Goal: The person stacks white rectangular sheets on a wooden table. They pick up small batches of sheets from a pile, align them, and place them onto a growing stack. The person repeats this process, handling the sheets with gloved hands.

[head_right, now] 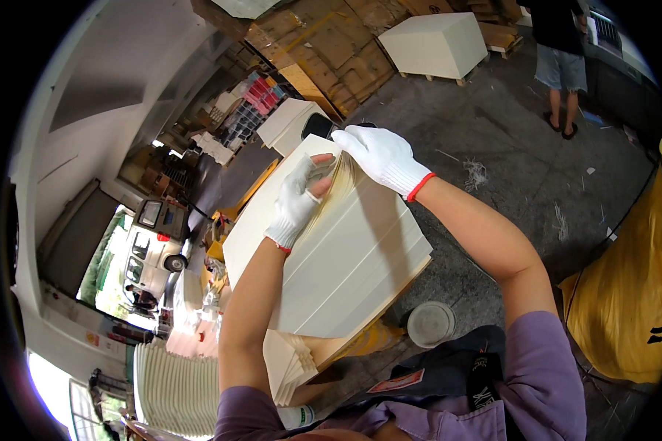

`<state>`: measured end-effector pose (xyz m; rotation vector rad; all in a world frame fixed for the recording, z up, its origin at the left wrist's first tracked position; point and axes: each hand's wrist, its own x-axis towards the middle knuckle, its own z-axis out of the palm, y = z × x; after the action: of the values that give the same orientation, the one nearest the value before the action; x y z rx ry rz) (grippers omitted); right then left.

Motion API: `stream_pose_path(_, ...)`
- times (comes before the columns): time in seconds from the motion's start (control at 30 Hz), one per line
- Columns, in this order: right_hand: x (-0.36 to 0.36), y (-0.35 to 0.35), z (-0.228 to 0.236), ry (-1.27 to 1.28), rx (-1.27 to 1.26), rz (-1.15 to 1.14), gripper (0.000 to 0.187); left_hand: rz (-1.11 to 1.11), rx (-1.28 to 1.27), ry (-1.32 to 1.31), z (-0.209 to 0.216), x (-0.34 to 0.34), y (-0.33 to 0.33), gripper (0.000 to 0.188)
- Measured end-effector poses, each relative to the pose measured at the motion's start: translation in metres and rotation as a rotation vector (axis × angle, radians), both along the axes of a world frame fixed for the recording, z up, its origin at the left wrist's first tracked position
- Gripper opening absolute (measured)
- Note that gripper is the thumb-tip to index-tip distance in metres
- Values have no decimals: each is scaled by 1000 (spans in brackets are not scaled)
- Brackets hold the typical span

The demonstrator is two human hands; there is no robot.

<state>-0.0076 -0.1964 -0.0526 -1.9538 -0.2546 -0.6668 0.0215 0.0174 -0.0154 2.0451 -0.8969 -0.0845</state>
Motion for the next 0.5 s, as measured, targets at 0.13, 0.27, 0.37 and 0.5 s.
stream_pose_path(0.13,-1,0,-4,14,-16,-39,59,59,43,24,-3,-1,-4,51)
stream_pose_path(0.27,1,1,-9,-17,-36,-73,57,45,18,70,0,-2,-3,51)
stream_pose_path(0.37,1,2,-9,-48,-33,-76,56,12,11,38,-2,2,0,53)
stream_pose_path(0.5,-4,1,-6,-8,4,-40,58,16,18,30,0,-4,-3,57)
